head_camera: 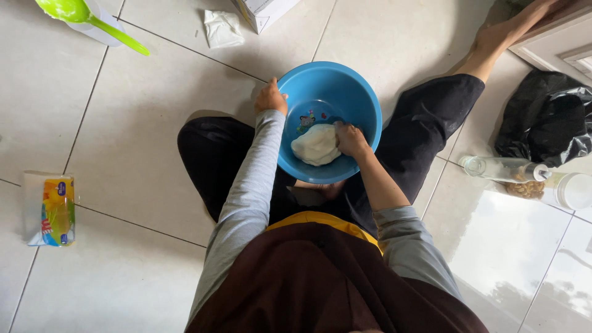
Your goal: Kneading a ball of dough in a plastic bowl while sitting on the floor.
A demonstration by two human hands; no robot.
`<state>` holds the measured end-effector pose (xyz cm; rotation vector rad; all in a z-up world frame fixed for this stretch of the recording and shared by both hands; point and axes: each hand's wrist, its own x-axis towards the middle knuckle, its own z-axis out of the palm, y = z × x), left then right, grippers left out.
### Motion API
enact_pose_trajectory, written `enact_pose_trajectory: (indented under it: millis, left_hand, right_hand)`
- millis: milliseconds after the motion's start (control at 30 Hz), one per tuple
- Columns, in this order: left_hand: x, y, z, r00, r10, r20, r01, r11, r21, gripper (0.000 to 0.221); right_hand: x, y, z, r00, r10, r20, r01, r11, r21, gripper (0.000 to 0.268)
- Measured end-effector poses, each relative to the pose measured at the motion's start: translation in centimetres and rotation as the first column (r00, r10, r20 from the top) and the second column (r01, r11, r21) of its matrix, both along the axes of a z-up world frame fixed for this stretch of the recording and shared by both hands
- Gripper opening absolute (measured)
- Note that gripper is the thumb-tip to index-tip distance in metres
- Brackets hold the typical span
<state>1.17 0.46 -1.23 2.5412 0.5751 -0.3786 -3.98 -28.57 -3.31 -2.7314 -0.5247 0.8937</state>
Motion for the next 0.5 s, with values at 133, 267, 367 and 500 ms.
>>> enact_pose_trajectory:
  millis: [133,267,367,500]
  left_hand:
    - [-0.3,0.2,1.2,1.0,-0.007,0.003,0.007,1.0,0.008,0.056]
    - [-0.5,0.1,1.7,1.0,0.013,0.006,-0.013,1.0,-0.022,0.055]
    - [-0.5,0.1,1.8,1.0,0.006,-0.005,-0.006,1.0,-0.027,0.055]
    - [-0.1,-0.1,0.5,1.0,-0.004,-0.013,0.003,1.0,-0.023,0.055]
  right_hand:
    - [-0.8,1.9,11.2,0.994,-0.079,-0.073,0.095,0.966,0.239,0.071]
    - [-1.8,4.6,12.5,0.954,-0.205,-0.221,0.294,0.789,0.54,0.064]
    - [-2.7,7.5,11.1,0.984,-0.18,0.012,0.138,0.795,0.591,0.037]
    - [-3.3,11.5,10.6,0.862,0.038,0.505,-0.327,0.804,0.497,0.023]
